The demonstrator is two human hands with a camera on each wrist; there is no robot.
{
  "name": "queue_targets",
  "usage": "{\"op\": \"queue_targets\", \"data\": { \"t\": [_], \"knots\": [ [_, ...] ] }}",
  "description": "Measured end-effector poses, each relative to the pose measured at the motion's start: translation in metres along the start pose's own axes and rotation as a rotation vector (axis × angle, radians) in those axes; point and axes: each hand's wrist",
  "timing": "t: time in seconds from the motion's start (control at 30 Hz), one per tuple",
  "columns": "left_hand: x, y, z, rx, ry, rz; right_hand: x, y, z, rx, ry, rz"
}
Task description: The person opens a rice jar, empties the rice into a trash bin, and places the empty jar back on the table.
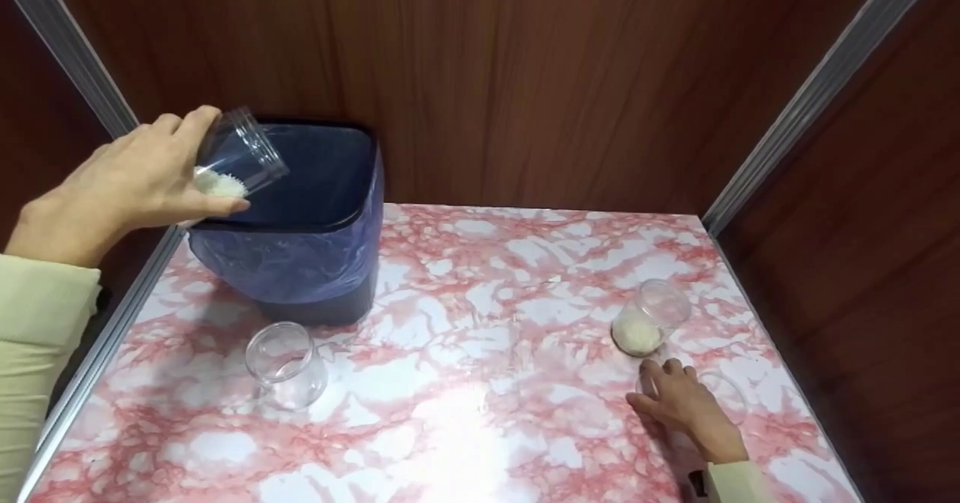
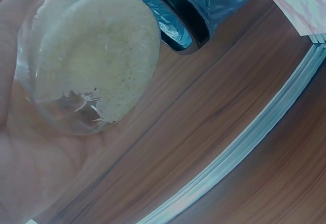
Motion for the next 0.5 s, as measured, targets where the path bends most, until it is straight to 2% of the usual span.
{"op": "queue_targets", "data": {
  "t": [0.17, 0.37, 0.5],
  "knots": [
    [0.0001, -0.0020, -0.0007, 0.017, -0.021, -0.001, 0.0009, -0.0005, -0.0021, 0.002, -0.019, 0.014],
    [0.0014, -0.0024, -0.0055, 0.061, -0.075, 0.010, 0.0022, -0.0002, -0.0042, -0.005, -0.037, 0.023],
    [0.0006, -0.0044, -0.0076, 0.094, -0.082, 0.019, 0.0039, -0.0008, -0.0060, -0.006, -0.051, 0.017]
  ]
}}
Point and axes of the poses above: each hand's wrist, its own x-axis towards the middle knuckle, its own z-axis out of the palm, y = z × x, and after that the axes turned 14 degrees about -z, right-handed
